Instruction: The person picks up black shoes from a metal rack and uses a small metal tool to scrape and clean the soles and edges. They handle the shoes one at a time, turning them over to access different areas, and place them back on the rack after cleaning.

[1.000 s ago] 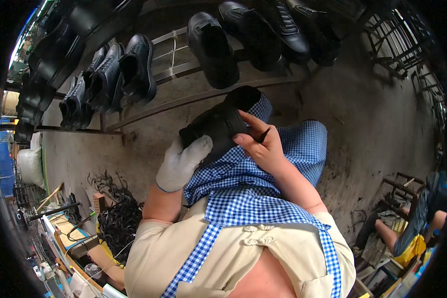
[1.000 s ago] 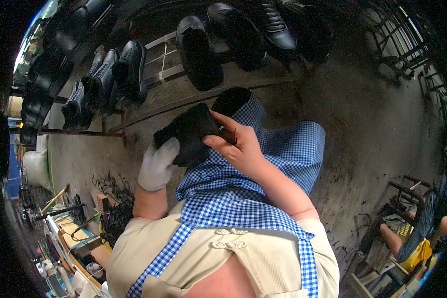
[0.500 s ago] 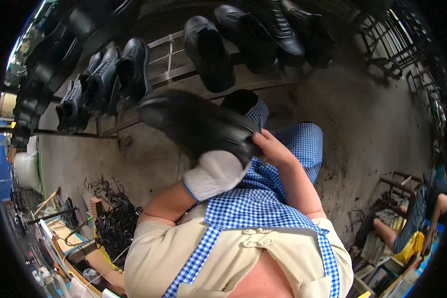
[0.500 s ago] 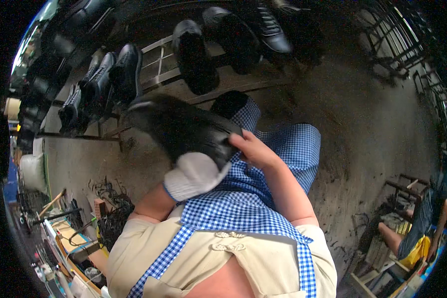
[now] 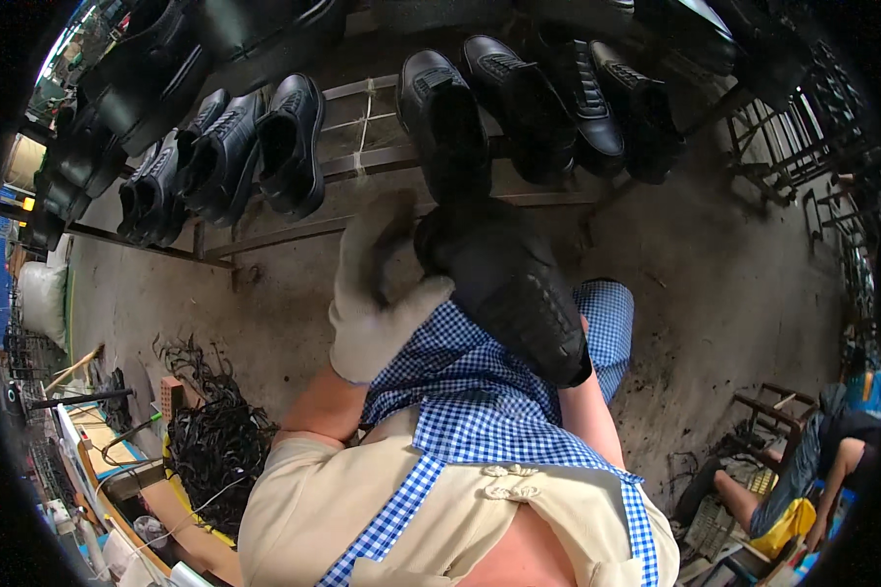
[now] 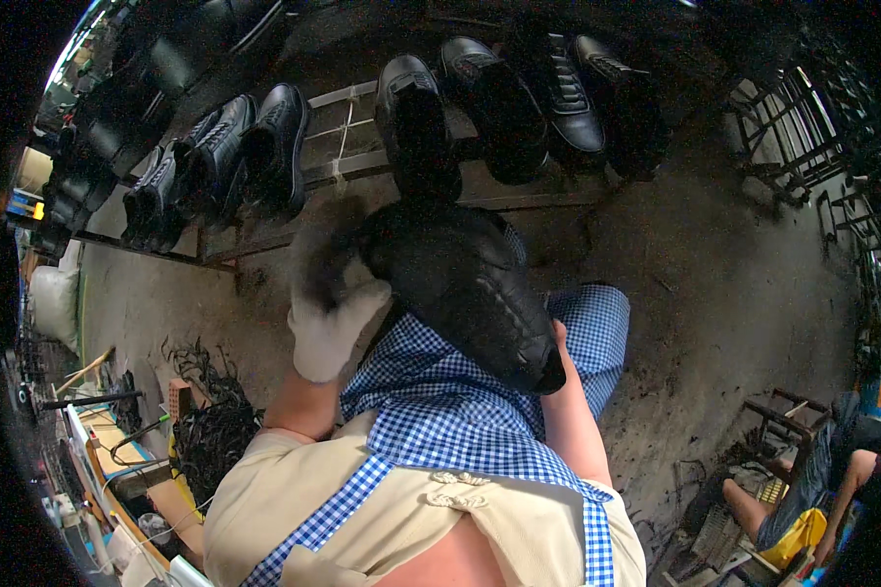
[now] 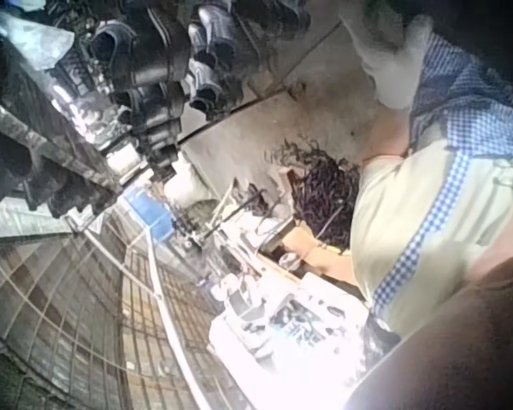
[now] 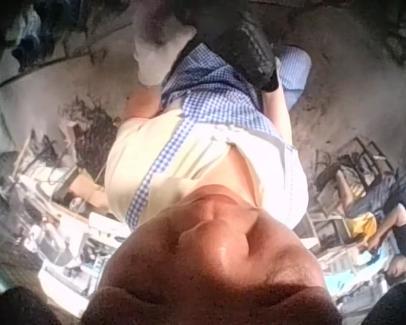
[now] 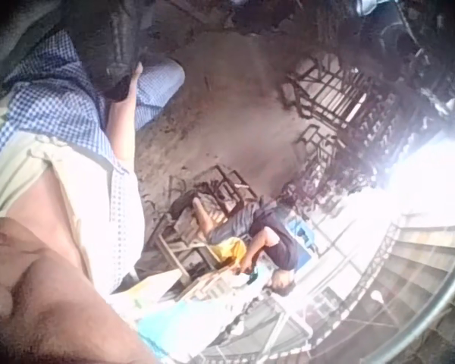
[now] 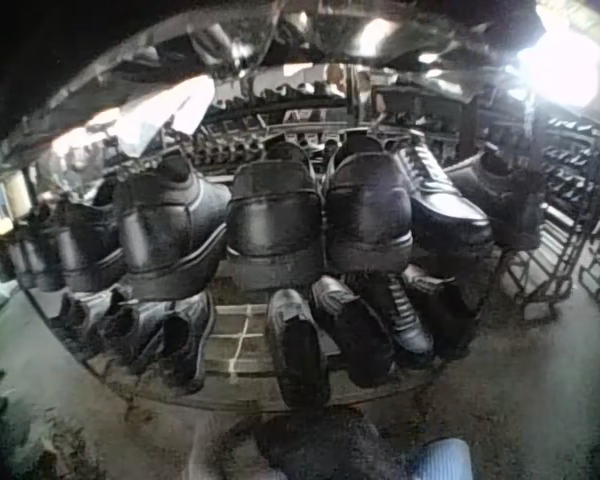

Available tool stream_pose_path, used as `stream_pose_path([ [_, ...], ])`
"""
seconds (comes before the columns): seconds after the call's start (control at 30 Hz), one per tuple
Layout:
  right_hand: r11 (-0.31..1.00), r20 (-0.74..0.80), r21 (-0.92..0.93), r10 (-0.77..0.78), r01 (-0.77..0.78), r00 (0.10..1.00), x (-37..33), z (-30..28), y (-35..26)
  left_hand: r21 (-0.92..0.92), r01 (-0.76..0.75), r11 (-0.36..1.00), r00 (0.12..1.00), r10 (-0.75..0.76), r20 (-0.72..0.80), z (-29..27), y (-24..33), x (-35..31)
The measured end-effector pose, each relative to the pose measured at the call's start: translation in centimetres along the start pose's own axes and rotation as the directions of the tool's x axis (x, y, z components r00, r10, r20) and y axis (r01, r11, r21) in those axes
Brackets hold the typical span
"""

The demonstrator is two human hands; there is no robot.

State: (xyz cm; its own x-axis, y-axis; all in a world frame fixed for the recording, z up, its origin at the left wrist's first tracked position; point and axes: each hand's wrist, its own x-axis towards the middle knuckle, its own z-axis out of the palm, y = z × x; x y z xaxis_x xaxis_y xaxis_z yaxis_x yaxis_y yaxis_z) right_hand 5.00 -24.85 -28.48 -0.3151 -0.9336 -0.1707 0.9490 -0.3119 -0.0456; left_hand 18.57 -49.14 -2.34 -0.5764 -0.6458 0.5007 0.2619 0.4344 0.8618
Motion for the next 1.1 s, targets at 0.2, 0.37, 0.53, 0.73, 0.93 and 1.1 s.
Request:
stream_pose_path([
  [0.2, 0.967, -0.499, -0.225, -0.216, 0.116, 0.839, -2.3, 4.5, -1.9, 0.030, 0.520, 0.854, 0.838, -0.516, 0.179, -0.2, -1.7, 0.5],
  [0.37, 0.793, -0.263, -0.546, -0.469, 0.271, 0.843, -3.3, 12.8, -5.5, -0.022, 0.633, 0.774, 0.697, -0.557, 0.451, -1.3, -6.4, -0.1],
  [0.53, 0.443, 0.088, -0.837, -0.471, 0.322, 0.878, -4.1, 19.3, -5.6, 0.188, 0.575, 0.796, 0.564, -0.552, 0.614, 0.0, -8.0, -3.1],
  [0.73, 0.311, 0.133, -0.898, -0.484, 0.312, 0.865, -4.0, 20.9, -4.3, 0.353, 0.496, 0.793, 0.455, -0.583, 0.673, 1.2, -7.5, -3.8],
  [0.93, 0.258, 0.104, -0.928, -0.509, 0.267, 0.854, -3.8, 20.4, -4.4, 0.345, 0.555, 0.757, 0.404, -0.608, 0.684, 0.6, -7.8, -3.8],
  [1.1, 0.283, 0.041, -0.939, -0.475, 0.197, 0.879, -3.1, 19.9, -4.8, 0.267, 0.576, 0.772, 0.434, -0.567, 0.700, 0.2, -7.2, -3.5],
])
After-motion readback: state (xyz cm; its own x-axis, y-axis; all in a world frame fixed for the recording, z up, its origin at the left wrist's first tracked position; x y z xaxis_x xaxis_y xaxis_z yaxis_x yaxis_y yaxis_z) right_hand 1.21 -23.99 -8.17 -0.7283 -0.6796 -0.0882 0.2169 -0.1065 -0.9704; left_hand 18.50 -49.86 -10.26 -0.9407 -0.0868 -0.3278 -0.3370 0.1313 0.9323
